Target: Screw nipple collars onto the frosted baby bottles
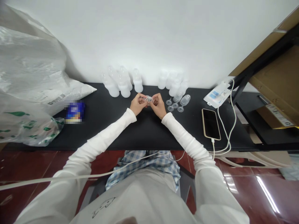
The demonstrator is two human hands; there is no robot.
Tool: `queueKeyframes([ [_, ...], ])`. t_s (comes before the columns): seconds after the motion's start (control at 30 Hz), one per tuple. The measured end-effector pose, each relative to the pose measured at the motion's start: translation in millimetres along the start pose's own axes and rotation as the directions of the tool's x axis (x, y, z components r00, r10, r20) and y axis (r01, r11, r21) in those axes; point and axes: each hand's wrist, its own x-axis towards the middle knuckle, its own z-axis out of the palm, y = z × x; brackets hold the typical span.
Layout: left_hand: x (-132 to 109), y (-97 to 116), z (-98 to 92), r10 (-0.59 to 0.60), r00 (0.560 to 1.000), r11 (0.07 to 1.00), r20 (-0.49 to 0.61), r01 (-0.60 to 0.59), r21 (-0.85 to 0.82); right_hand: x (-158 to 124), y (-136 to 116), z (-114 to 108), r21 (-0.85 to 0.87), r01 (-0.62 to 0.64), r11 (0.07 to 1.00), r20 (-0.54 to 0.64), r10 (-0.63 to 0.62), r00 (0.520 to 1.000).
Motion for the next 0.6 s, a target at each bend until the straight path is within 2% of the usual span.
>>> queueKeyframes([
  [0.23, -3, 7, -5.2, 0.082, 0.993, 0.997, 0.080, -0.081, -0.006, -3, -14, -4, -0.220, 0.148, 0.964, -0.031, -0.158, 0.987],
  [0.47, -1, 11, -4.8, 0.100, 0.990, 0.995, 0.097, -0.097, -0.039, -3, -18, -5, -0.200, 0.130, 0.971, -0.057, -0.144, 0.988],
  [0.6, 0, 10, -5.6, 0.070, 0.980, 0.997, 0.185, -0.062, -0.050, -5, -17, -6, -0.178, 0.103, 0.979, -0.075, -0.118, 0.990],
])
